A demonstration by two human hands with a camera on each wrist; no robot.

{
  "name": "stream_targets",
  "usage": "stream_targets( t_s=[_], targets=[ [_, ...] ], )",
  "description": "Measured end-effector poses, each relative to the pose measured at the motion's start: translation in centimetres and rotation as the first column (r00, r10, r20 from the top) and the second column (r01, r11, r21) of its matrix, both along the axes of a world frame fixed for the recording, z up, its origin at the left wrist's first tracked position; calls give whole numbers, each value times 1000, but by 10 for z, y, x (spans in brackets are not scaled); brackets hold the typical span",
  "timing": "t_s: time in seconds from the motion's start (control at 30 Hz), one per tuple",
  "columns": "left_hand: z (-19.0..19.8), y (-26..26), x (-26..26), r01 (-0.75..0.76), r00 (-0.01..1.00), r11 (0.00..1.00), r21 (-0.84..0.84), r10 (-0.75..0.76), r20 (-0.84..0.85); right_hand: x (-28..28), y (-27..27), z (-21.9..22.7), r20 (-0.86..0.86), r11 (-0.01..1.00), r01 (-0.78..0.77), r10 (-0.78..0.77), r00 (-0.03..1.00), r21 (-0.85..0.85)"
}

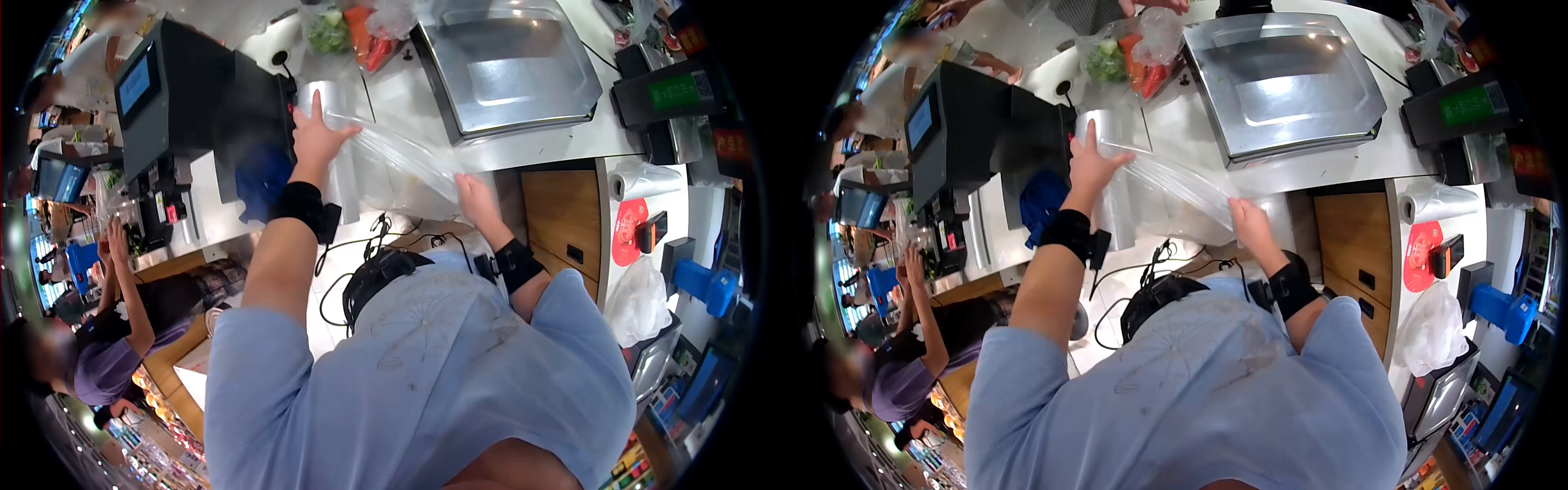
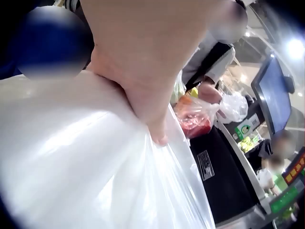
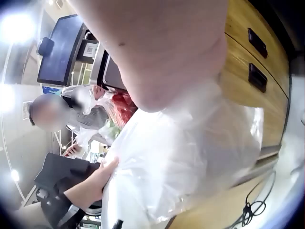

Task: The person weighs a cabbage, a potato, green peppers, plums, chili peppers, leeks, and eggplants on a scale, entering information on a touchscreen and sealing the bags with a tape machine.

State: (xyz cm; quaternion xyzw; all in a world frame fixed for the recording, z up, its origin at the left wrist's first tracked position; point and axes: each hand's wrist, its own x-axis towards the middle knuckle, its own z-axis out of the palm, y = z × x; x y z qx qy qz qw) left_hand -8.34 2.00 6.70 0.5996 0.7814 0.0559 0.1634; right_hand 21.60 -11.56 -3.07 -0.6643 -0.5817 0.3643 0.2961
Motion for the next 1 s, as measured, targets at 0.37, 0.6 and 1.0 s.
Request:
stream_targets(
  t_s=[0.37, 0.6, 1.0],
  targets=[
    [-17, 16, -30, 157, 976, 984, -80, -142, 167, 41, -35, -44, -83, 983, 182, -183, 980, -22],
    [-37, 1, -44, 117, 954, 973, 197, -165, 250, 139, -75, 29, -447, 897, 188, -370, 814, -400],
    [3, -61, -6, 117, 993, 850, 514, -87, -82, -125, 95, 163, -340, 929, 144, -21, 940, 341]
  ],
)
